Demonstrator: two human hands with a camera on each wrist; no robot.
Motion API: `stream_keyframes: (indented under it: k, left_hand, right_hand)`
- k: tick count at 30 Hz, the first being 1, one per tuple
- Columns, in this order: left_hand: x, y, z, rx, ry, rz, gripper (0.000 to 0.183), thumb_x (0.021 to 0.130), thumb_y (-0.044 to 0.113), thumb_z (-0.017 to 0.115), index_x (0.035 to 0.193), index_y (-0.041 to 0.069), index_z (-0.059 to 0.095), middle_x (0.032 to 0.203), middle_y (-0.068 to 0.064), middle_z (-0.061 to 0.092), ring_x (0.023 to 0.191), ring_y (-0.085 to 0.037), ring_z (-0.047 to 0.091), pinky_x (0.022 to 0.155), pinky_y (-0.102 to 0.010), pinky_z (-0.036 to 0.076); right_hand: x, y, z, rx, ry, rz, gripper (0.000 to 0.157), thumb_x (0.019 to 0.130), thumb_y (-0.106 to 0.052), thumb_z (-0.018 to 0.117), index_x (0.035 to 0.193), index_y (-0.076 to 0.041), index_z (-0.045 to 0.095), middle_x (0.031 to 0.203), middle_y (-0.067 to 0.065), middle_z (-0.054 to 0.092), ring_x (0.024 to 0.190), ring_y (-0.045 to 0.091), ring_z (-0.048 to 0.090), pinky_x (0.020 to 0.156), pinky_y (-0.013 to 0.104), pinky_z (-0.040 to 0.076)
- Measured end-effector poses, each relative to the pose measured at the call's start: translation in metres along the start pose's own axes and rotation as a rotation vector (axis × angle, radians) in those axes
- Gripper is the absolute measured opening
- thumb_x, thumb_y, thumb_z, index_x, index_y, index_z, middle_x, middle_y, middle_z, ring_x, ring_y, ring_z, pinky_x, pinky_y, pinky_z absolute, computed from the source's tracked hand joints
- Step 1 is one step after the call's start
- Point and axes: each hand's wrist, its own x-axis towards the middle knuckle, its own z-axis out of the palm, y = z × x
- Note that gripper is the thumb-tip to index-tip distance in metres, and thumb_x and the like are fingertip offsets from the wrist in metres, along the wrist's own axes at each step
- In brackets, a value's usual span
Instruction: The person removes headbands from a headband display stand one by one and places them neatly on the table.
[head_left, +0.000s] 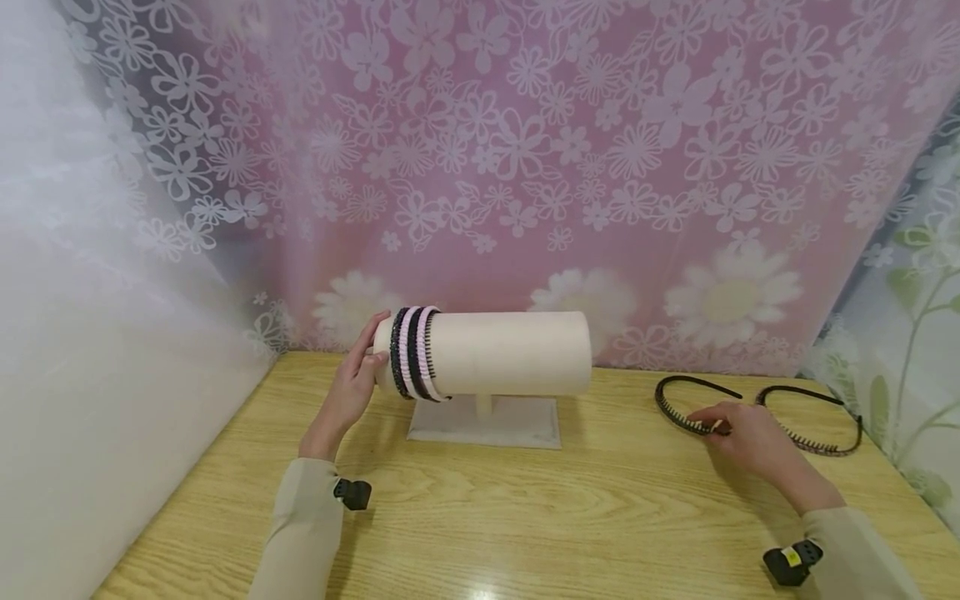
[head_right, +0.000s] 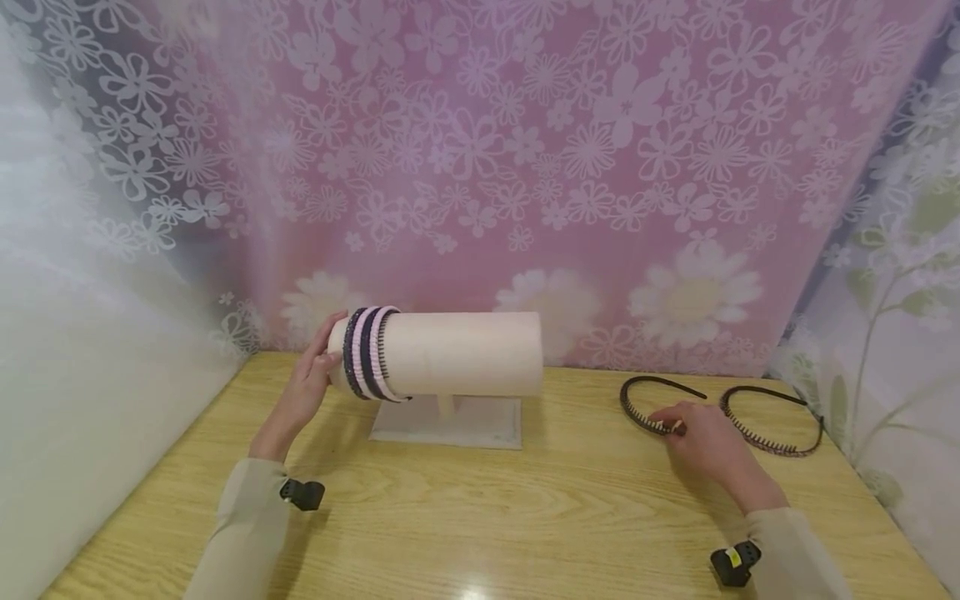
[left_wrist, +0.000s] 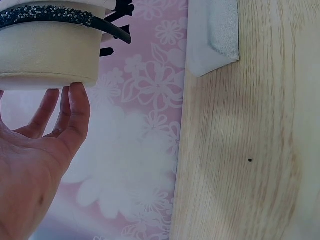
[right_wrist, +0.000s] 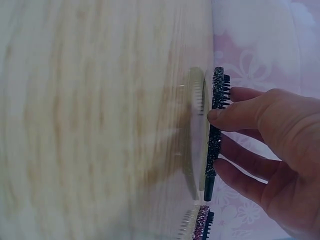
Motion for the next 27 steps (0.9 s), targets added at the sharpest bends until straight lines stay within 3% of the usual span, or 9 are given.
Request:
stream_keyframes:
  k: [14, 27]
  left_hand:
    - [0.0000, 0.0035, -0.0007, 0.000, 0.000, -0.014, 0.054, 0.109, 0.031, 0.039, 0.160, 0.046, 0.027, 0.161, -0.007, 0.041, 0.136, -0.032, 0.052, 0.107, -0.055, 0.041]
    - [-0.0007, 0.0018, -0.0007, -0.002, 0.008, -0.013, 0.054, 0.109, 0.030, 0.040, 0.159, 0.047, 0.029, 0.160, -0.008, 0.043, 0.134, -0.033, 0.055, 0.106, -0.056, 0.043]
  right_hand:
    - [0.0001, 0.0042, 0.0021, -0.020, 0.012, -0.002, 0.028, 0.083, 0.003, 0.074, 0.110, -0.005, 0.079, 0.092, 0.012, 0.076, 0.076, 0.025, 0.069, 0.067, 0.045, 0.056]
    - [-0.0046, 0.0049, 0.0016, 0.047, 0.011, 0.032, 0.029, 0.088, -0.005, 0.073, 0.117, 0.000, 0.074, 0.099, 0.018, 0.076, 0.082, 0.030, 0.073, 0.071, 0.047, 0.058]
